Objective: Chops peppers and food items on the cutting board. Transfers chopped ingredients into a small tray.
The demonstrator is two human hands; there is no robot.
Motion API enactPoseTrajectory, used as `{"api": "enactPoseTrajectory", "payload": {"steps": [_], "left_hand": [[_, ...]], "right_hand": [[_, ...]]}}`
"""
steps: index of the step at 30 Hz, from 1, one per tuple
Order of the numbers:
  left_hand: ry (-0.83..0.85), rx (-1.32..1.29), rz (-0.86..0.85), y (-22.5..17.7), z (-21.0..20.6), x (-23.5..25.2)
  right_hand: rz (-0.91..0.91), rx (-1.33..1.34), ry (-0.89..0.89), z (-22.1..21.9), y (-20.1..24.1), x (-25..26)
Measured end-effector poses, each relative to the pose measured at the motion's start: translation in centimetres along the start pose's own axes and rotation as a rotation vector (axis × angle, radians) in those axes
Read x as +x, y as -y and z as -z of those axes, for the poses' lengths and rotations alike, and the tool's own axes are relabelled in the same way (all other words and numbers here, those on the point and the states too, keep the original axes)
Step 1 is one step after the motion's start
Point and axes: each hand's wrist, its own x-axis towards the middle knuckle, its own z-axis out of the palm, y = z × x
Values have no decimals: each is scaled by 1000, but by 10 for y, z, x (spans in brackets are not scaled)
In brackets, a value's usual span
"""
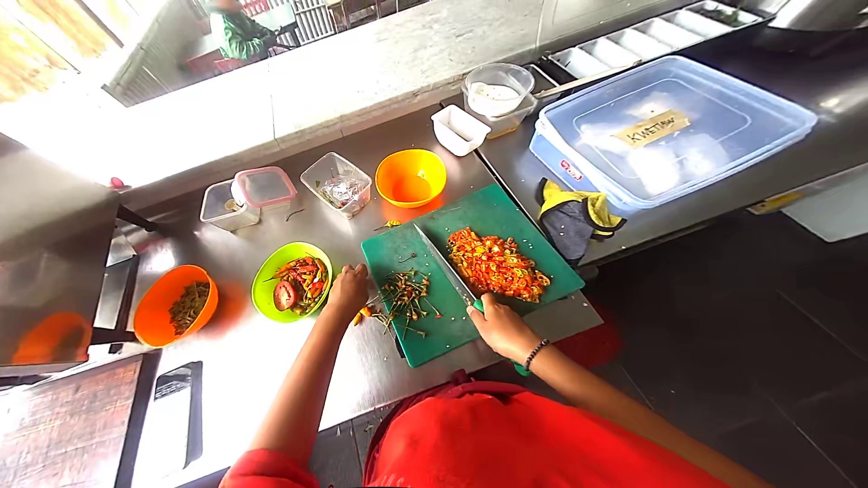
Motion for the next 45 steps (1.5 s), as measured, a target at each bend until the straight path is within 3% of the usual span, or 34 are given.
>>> {"api": "enactPoseTrajectory", "payload": {"steps": [3,8,10,15,29,45], "left_hand": [[-169,-259,-212,-25,0,-27],[-44,-317,-570,-105,-51,-39],[-15,-275,-613,-112,-64,-34],[-137,-297,-721,-104,-76,-30],[-93,-396,-641,-107,-85,-22],[-170,-436,-654,-106,-92,-18]], "right_hand": [[5,34,-26,1,-14,-2],[3,-129,-63,10,-9,-10],[-17,-221,-26,14,0,-17],[-94,-290,-21,8,15,-25],[-72,-302,-15,11,15,-12],[-69,-304,-28,6,15,-12]]}}
